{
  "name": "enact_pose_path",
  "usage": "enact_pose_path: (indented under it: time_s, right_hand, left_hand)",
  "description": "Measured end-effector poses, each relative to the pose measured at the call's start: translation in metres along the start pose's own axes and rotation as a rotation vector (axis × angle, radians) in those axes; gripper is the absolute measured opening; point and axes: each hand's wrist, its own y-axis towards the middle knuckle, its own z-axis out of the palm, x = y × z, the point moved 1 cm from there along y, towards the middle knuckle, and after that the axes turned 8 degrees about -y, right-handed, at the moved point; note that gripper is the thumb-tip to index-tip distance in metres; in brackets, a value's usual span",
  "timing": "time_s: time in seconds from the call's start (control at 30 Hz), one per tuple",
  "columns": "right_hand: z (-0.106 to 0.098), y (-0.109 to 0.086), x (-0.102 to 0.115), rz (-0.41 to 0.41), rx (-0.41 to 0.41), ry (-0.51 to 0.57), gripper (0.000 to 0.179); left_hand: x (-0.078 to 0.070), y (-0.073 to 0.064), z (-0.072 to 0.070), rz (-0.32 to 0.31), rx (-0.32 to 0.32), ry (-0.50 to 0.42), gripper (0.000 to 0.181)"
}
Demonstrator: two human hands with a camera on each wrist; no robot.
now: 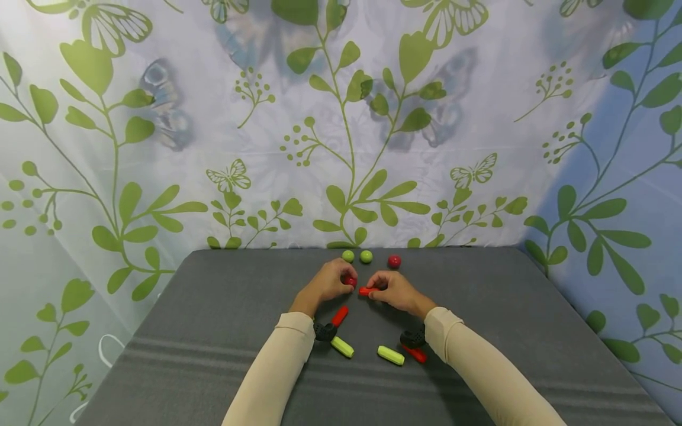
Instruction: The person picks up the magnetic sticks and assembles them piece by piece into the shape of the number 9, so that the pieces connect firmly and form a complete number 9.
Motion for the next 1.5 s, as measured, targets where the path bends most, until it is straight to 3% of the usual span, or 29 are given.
enact_pose_path:
  time_s: [0.27,0.7,1.03,1.5]
  right_hand:
    - [0.005,0.013,-0.028,0.010,-0.014,-0.014,0.013]
    - [0.004,0.014,-0.030,0.034,-0.001,-0.036,0.012]
    - [0.004,0.013,-0.029,0.026,-0.008,-0.027,0.011]
    - [0.003,0.013,-0.028,0.016,0.002,-0.037,0.010]
  left_hand:
    - [0.003,-0.007,0.000,-0.008,-0.004,-0.114,0.022]
    - [0.003,-0.016,-0.002,-0.036,0.032,-0.229,0.020]
    - [0.004,-0.023,0.001,-0.076,0.021,-0.318,0.022]
    - [0.009,-0.025,0.004,-0.070,-0.008,-0.418,0.020]
